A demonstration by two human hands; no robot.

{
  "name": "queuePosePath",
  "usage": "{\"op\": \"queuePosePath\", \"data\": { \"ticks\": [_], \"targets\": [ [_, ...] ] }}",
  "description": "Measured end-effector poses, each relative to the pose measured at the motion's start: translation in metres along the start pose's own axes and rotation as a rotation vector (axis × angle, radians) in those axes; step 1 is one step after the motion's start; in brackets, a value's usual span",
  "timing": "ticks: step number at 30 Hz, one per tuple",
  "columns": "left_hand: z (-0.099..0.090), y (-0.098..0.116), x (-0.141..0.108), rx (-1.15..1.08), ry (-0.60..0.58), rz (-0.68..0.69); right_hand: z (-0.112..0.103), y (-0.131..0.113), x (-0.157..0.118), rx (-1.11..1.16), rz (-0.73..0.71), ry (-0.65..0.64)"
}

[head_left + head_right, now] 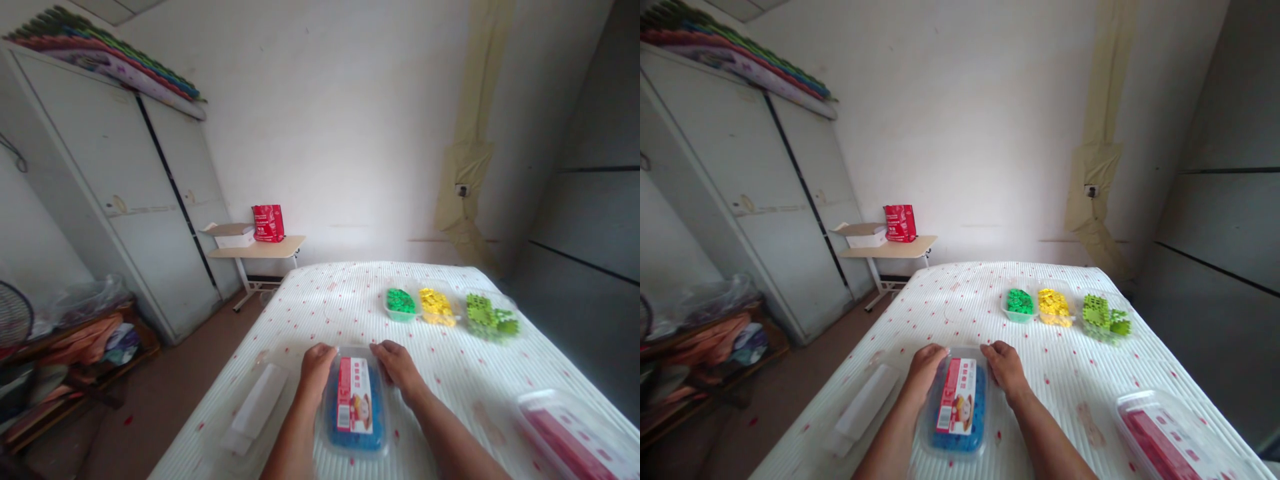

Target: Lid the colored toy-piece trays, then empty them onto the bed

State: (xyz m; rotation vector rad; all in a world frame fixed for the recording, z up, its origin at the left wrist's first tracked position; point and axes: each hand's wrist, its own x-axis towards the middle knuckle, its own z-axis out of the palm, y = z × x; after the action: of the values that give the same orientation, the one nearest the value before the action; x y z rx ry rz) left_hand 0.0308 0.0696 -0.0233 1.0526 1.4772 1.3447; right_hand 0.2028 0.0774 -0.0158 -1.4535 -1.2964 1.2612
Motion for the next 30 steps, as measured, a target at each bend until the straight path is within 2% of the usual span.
{"op": "queuePosePath", "data": {
  "ticks": [6,14,30],
  "targets": [
    [0.001,-0.001,-0.005,-0.103,-0.001,0.019,0.002,0.005,0.004,-0.017,0.013,0.01],
    [0.003,0.0,-0.008,-0.184,-0.023,-0.011,0.002,0.011,0.006,0.01,-0.038,0.022],
    [0.003,-0.004,-0.007,-0.229,-0.017,-0.017,0.003,0.009,0.005,0.088,-0.021,-0.018]
  ]
}}
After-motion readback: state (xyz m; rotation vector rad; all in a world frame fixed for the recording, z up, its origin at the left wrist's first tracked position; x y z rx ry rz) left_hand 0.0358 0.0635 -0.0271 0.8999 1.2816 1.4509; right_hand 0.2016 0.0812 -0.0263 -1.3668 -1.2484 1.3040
